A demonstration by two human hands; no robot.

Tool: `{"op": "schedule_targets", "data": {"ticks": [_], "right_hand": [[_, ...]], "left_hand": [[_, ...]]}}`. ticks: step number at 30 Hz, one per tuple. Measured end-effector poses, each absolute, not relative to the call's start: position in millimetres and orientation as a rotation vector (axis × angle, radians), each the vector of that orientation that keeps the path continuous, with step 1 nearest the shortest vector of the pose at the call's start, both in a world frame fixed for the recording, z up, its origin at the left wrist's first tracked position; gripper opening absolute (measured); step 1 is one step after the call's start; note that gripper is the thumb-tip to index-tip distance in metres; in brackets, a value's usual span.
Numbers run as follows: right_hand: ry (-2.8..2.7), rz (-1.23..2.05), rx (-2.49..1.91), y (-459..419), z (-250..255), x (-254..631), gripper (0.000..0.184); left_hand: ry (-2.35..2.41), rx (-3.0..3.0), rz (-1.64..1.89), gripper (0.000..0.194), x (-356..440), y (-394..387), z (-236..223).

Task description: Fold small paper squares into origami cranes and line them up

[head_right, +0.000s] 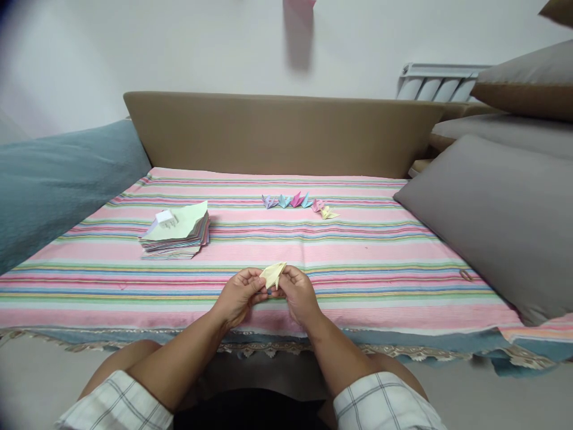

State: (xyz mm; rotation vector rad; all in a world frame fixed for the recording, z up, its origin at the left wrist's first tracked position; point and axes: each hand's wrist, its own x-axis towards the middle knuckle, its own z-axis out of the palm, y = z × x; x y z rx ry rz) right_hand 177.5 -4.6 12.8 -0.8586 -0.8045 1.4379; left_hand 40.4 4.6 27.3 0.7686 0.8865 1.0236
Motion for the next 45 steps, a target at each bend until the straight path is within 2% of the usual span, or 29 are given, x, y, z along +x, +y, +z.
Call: {"op": "schedule_targets", "data": {"ticks": [4,10,15,18,21,27,34,40,45], "right_hand": [[-0.977,1.364,-0.915,-4.1,3.9,178.3,0.019],[-1.071,1.134,-1.013,-5.8,5.5,175.3,0.016],[-1.119,1.032,-1.062,-6.0,11.6,174.1,0.014],[-1.159,0.965,-1.066,-5.7,11.1,173.5,0.015],[-1.133,0.987,-1.053,-6.1,11.0,171.6,0.015],[-1.098,1.032,-1.042,-7.4,12.9,168.2,0.015],[-1.129,0.986,-1.064,-7.4,7.2,166.8,0.014],[-1.053,1.064,-1.070,-11.3,16.1,163.2,0.020],[-1.032,1.059,-1.045,-10.5,15.8,161.2,0.021]], "left_hand": [[0.937,0.848,1.109,0.042,41.0,6.0,23.0],[1.050,1.160,1.256,0.022,39.3,6.3,18.4],[1.068,1.378,1.174,0.041,37.6,3.4,26.0],[1.104,1.398,1.161,0.035,37.7,2.7,29.5],[1.068,1.379,1.177,0.025,38.1,2.7,31.2],[1.073,1.414,1.150,0.035,37.8,3.8,27.8],[1.129,1.432,1.163,0.024,36.8,5.6,24.1],[1.058,1.030,1.188,0.030,44.4,5.7,17.4],[0.983,1.113,1.215,0.025,47.2,3.4,17.8]]}}
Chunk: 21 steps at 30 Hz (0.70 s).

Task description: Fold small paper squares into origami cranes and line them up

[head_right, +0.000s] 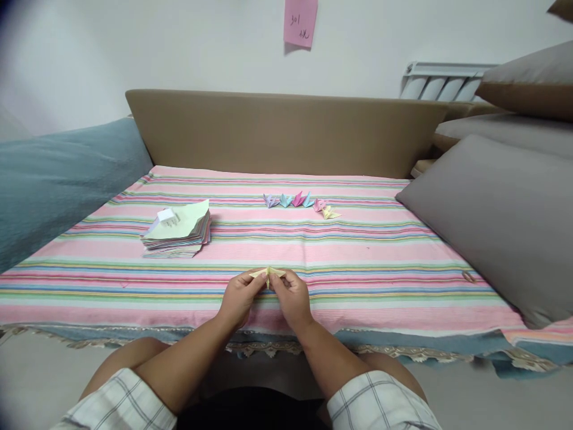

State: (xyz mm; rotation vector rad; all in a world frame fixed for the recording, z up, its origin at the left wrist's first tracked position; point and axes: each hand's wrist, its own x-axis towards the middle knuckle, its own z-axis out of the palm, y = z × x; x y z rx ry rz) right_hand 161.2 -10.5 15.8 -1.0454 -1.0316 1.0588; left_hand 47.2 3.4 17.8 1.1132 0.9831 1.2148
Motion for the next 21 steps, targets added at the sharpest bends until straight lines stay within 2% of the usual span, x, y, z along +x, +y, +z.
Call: {"op": "schedule_targets", "data": {"ticks": [8,12,21], "right_hand": [[-0.922,1.122,-1.008,-7.7,10.7,159.1,0.027],[-0.931,1.102,-1.039,-6.9,6.9,157.2,0.021],[-0.759,1.215,-0.952,-0.7,-5.5,151.0,0.027]], "left_hand": [[0.993,1.142,1.229,0.025,45.6,4.7,14.8],[0.926,1.025,1.256,0.023,49.4,4.9,14.6],[0.929,0.614,1.299,0.028,54.3,3.7,26.7]]}}
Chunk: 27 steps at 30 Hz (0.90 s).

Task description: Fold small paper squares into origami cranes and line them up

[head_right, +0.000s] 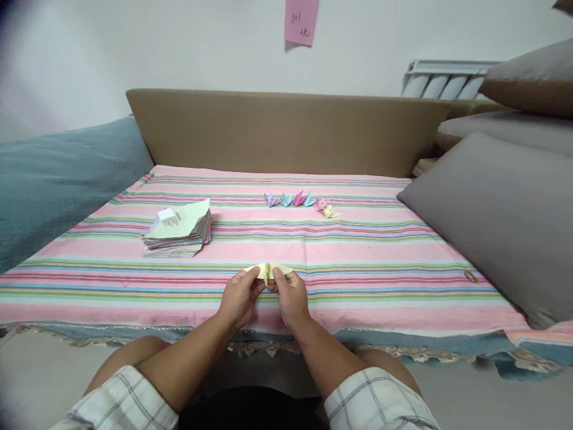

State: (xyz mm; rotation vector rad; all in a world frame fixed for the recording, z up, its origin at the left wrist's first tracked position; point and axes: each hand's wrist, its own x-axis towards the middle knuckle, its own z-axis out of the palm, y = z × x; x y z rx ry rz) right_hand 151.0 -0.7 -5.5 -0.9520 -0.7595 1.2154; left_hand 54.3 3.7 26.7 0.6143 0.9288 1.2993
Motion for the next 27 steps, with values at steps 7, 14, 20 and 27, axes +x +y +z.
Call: {"op": "schedule_targets", "data": {"ticks": [7,14,20,27], "right_hand": [[-0.829,1.181,-0.934,-1.5,-0.5,151.3,0.020],[-0.843,1.148,-0.953,-0.1,-3.7,149.4,0.025],[-0.862,1.056,-1.074,-1.7,-0.8,147.5,0.030],[-0.883,1.067,-1.032,-3.0,3.5,145.3,0.029]], "left_hand": [[0.916,0.759,1.296,0.027,55.0,3.8,14.8],[0.923,0.903,1.355,0.020,57.1,3.5,12.6],[0.907,0.903,1.419,0.018,61.7,0.0,12.8],[0.939,0.893,1.419,0.023,62.7,-1.1,16.2]]}}
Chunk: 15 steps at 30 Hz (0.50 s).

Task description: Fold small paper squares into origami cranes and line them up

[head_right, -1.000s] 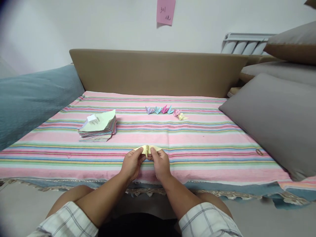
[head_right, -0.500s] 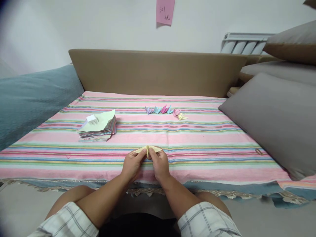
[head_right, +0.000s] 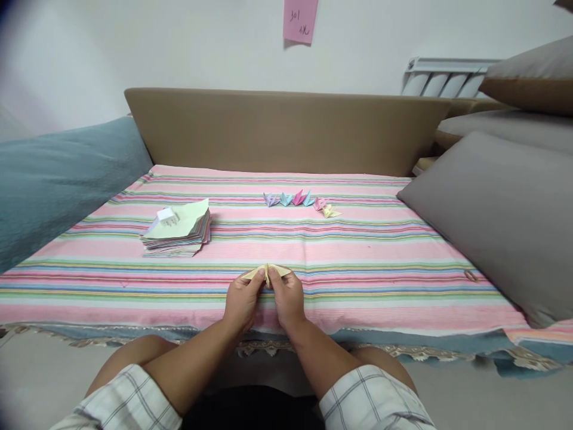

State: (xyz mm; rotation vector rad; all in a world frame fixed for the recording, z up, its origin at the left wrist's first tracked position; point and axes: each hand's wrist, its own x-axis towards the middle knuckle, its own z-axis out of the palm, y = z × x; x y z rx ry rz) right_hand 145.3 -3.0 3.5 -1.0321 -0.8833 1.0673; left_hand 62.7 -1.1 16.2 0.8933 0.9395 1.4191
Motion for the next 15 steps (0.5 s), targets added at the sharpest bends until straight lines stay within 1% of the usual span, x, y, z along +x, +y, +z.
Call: {"op": "schedule_targets", "data": {"ticks": [3,6,15], "right_hand": [[-0.883,1.060,-1.047,-3.3,5.6,144.1,0.027],[-0.839,1.062,-1.039,-2.0,4.7,142.3,0.029],[-0.638,1.259,-0.924,4.3,5.8,142.2,0.031]], "left_hand": [[0.906,0.831,1.441,0.023,64.0,-0.3,14.1],[0.870,0.777,1.442,0.023,65.5,0.8,12.4],[0.795,0.630,1.323,0.027,65.0,3.0,27.5]]}}
